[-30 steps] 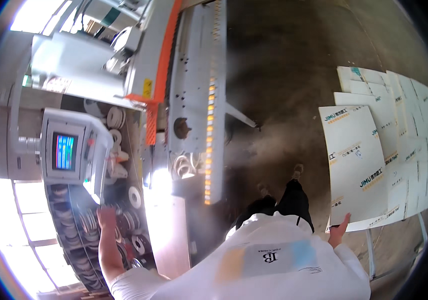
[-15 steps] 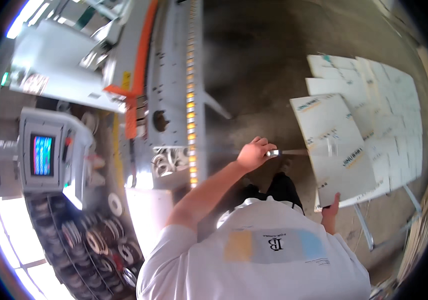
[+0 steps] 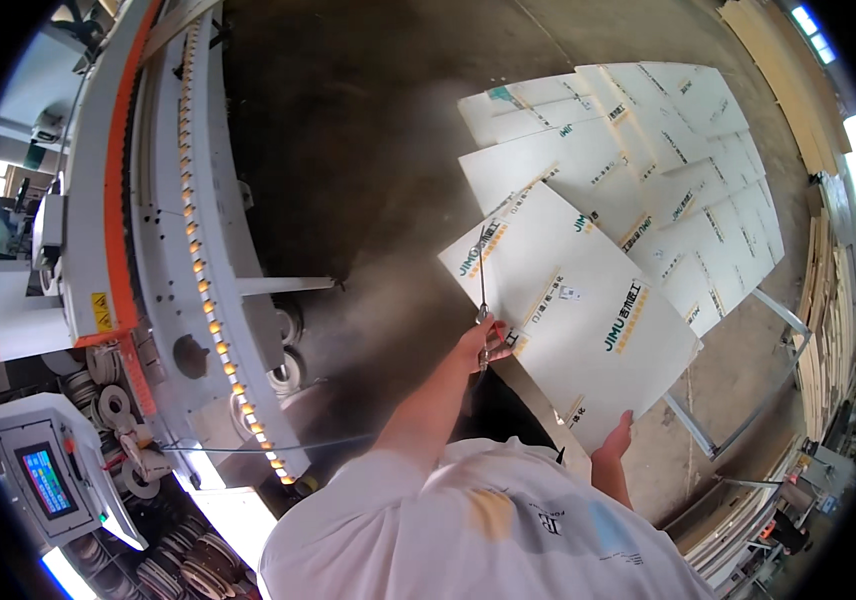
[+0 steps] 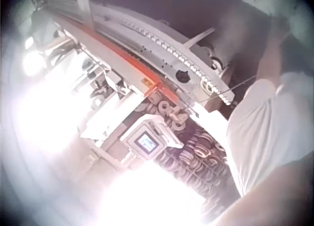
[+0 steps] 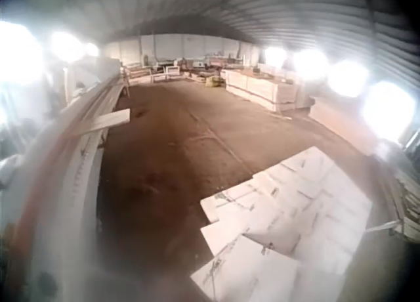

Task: The person operates an industrial edge-banding machine by picking up boards from a stack, feeding them into the machine intake, and then collecting the processed boards at the exit to restack them.

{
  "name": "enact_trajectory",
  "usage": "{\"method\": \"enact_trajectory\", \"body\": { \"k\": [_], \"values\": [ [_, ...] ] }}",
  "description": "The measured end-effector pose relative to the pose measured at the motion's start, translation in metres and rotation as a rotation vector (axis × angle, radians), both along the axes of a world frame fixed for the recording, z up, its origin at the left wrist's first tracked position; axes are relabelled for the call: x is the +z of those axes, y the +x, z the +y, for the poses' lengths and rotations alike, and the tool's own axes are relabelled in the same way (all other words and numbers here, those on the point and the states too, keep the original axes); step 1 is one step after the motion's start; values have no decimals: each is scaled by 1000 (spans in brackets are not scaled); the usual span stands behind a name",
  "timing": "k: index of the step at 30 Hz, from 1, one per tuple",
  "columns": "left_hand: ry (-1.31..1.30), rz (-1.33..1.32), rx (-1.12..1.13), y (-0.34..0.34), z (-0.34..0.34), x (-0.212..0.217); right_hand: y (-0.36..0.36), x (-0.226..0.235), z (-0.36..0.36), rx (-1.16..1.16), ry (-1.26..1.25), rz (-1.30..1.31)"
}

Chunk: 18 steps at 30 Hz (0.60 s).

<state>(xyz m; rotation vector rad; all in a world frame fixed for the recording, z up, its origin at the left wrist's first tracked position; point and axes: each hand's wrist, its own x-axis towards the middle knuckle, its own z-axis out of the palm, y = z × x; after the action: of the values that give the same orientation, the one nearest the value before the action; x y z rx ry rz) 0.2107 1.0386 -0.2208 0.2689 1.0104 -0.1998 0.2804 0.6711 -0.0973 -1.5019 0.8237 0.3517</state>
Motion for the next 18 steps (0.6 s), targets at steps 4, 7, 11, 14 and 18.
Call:
{"method": "enact_trajectory", "body": {
  "k": [4,7,11,14,18],
  "values": [
    [-12,-12,76,37,2,0,36,-10,13,-3,-297,0],
    [69,21,75,40,-8,8,57,1,11,2,-378,54],
    [108,-30,37,3,-22,74,59,15,-5,3,-331,110],
    [191,-27,52,-42,-22,128,73,1,-25,340,-349,-9],
    [259,72,-25,-120,-24,199,80,-3,17,436,1,-145]
  ]
}}
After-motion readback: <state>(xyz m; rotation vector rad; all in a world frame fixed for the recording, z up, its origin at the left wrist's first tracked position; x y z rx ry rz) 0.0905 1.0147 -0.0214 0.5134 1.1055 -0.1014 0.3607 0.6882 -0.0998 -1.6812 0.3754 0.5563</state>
